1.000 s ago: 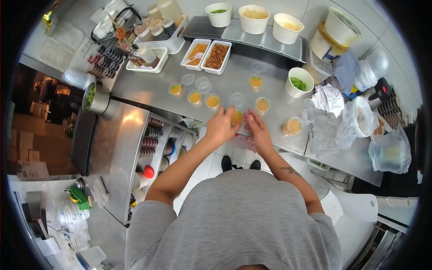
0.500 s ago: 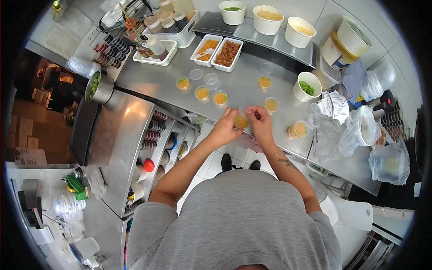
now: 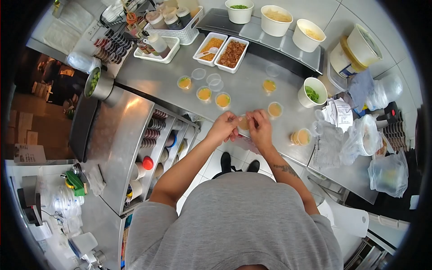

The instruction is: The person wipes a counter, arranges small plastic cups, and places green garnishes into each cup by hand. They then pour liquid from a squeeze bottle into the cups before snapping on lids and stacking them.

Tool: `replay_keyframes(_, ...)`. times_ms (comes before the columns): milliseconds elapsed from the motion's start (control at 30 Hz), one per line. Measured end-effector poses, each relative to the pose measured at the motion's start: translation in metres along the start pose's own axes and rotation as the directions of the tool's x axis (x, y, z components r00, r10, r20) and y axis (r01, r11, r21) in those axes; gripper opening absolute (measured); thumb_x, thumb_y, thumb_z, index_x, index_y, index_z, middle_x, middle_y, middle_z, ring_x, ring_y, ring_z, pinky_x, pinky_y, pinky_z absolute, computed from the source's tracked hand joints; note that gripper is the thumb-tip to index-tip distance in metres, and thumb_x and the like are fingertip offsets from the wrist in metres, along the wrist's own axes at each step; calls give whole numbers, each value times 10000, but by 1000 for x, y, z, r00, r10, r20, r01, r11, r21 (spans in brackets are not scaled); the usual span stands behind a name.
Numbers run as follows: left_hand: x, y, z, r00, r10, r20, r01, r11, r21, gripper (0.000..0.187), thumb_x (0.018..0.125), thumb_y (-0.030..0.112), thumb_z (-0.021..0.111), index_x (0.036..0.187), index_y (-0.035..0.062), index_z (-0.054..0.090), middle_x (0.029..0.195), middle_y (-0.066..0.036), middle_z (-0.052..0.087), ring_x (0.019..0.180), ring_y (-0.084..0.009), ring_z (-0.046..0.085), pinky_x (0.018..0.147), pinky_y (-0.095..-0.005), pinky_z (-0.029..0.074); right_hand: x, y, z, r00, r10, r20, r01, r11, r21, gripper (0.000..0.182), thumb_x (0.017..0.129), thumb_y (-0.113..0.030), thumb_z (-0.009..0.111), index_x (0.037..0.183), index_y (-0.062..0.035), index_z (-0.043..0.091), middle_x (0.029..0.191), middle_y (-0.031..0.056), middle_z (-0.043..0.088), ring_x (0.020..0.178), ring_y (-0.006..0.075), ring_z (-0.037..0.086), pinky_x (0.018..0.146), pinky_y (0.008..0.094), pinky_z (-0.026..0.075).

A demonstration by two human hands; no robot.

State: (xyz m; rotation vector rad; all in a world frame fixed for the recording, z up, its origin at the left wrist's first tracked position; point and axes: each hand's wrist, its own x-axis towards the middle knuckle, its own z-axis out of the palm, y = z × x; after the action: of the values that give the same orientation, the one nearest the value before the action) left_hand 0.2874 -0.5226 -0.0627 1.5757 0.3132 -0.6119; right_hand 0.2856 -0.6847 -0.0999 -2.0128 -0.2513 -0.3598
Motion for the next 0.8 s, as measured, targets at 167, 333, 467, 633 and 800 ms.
replay_keyframes(167, 7, 8, 7, 1000, 2, 0, -2, 977, 212, 242, 939, 261, 592, 978, 52, 476, 620, -86, 588, 406, -136, 513, 342, -248, 328, 2, 2, -4, 995, -95, -5, 93, 983, -158, 136, 833, -46, 641, 959, -67, 686, 861, 78, 581, 759, 257, 575, 641, 352, 469)
replay_keyframes(333, 15, 7, 1, 995, -42, 85, 34, 996, 86, 198, 947, 204, 564, 984, 55, 438, 620, -97, 585, 421, -143, 514, 345, -265, 337, 3, 3, -2, 985, -165, 43, 169, 914, -369, 149, 820, -101, 629, 964, -122, 664, 845, 67, 586, 788, 271, 556, 708, 395, 434)
replay_keyframes(467, 13, -3, 16, 992, 117, -38, -100, 947, 305, 194, 952, 182, 554, 987, 51, 415, 627, -92, 573, 439, -145, 523, 352, -270, 362, -1, 1, 1, 987, -145, 69, 160, 887, -432, 129, 819, -116, 624, 946, -127, 639, 833, 56, 600, 801, 254, 570, 723, 390, 419)
replay_keyframes(633, 10, 0, 10, 991, 126, -35, -105, 926, 363, 242, 937, 229, 592, 982, 32, 457, 640, -91, 569, 508, -162, 578, 397, -283, 413, 0, 4, 3, 989, -142, 51, 151, 927, -345, 103, 848, -112, 607, 951, -110, 617, 825, 70, 638, 767, 275, 592, 698, 399, 435)
replay_keyframes(800, 6, -9, -22, 860, 428, -278, -123, 702, 701, 534, 858, 442, 663, 1055, -22, 485, 730, -215, 637, 710, -406, 648, 651, -493, 496, 1, -3, -9, 1000, -23, -10, 20, 969, -246, 69, 909, -133, 573, 952, -89, 603, 793, 118, 636, 712, 337, 605, 640, 440, 466)
